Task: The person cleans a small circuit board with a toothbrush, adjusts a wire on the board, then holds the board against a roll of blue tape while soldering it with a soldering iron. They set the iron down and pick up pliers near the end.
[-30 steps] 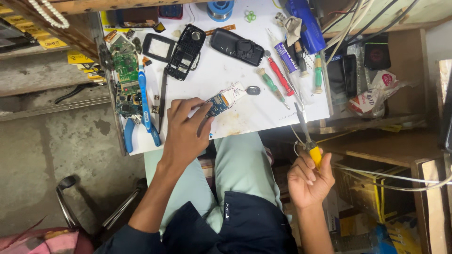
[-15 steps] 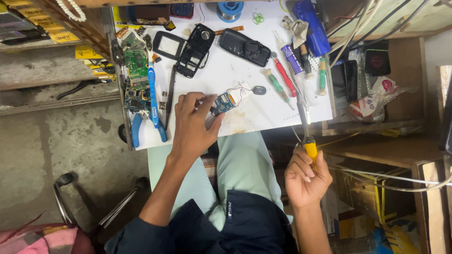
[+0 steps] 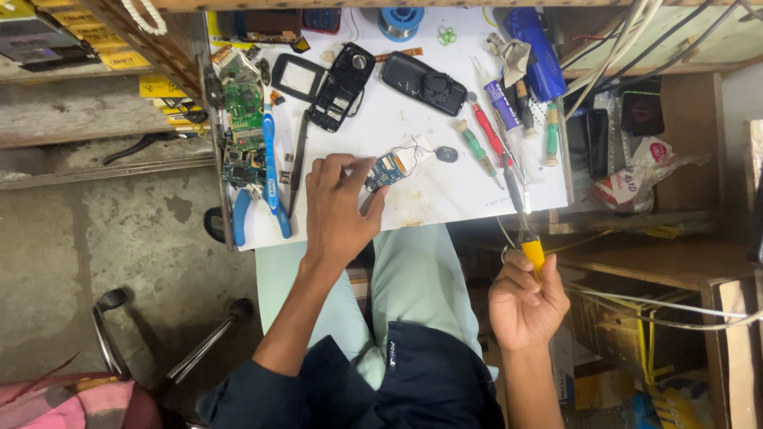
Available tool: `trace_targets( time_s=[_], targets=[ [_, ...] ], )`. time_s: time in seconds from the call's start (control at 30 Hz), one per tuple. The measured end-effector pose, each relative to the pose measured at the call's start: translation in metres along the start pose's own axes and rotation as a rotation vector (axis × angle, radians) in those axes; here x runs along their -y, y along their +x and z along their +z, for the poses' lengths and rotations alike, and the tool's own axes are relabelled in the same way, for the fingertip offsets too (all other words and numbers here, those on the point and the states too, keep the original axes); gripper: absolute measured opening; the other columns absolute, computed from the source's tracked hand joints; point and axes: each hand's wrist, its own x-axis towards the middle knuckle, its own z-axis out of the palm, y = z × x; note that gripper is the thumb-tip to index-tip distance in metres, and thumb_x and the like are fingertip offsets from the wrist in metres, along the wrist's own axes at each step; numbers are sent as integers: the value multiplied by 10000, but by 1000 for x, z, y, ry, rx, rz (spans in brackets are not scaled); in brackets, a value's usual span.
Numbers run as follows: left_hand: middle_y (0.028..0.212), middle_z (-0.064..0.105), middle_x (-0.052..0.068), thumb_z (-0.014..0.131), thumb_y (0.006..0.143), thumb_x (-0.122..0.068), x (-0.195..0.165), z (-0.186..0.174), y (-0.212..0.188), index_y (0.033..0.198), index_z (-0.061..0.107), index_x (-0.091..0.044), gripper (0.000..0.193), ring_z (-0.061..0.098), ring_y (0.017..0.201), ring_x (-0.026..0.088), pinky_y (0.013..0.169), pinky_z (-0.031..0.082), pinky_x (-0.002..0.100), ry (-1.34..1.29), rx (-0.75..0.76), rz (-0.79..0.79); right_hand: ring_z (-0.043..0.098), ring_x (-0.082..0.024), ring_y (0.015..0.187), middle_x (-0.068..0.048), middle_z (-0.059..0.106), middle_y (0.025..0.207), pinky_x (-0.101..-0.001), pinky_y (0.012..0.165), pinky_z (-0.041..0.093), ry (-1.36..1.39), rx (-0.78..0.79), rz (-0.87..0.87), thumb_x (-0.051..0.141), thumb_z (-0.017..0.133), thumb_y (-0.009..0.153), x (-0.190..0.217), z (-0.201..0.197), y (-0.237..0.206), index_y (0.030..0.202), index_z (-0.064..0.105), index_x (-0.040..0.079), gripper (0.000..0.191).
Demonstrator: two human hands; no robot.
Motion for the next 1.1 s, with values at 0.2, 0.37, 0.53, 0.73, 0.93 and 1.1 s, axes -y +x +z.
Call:
trace_targets(
  time_s=[0.2,0.37,0.53,0.73,0.93,1.1],
  targets=[
    [1172,558,98,841,820,-154,3,0,-3,1255,705,-20,475,505,986,273,873,433,401,-75,-33,-3,555,-131,778,-164,552,1020,-185,649,519,-30,2,-7,133,596,1104,0,-4,2,1200,574,-125,276],
    [1175,572,92,814,930,-141,11,-15,-11,1194,748,-70,281,522,1096,293,895,443,385,111,-267,-80,553,-134,779,-174,555,1019,-183,643,515,-48,12,-10,118,588,1101,1,-4,1,1202,571,-121,260],
    [1028,581,77,842,859,-174,18,-44,-12,1106,780,-71,275,521,1025,315,869,337,485,467,-276,-184,542,-131,774,-175,557,1019,-183,641,498,-55,12,-4,124,591,1103,4,-5,1,1201,568,-121,265],
    [963,580,75,826,842,-112,20,-49,-9,996,799,-81,159,521,991,305,865,345,489,443,-243,-211,537,-141,779,-181,571,1014,-186,628,478,-141,-35,-23,140,573,1100,2,-15,0,1261,584,-114,301],
    [950,583,61,795,830,-38,28,-48,-13,937,786,-59,109,526,1003,303,864,351,476,373,-245,-140,540,-160,730,-190,637,1020,-197,584,431,-446,-102,-74,127,603,1055,-10,-29,2,1278,627,-99,318],
    [906,562,60,791,829,-27,28,-48,-22,953,793,-52,127,515,967,299,843,342,472,353,-237,-94,584,-200,724,-201,678,1001,-232,592,449,-571,-136,-55,144,619,1023,-19,-33,1,1278,640,-82,342]
  ],
)
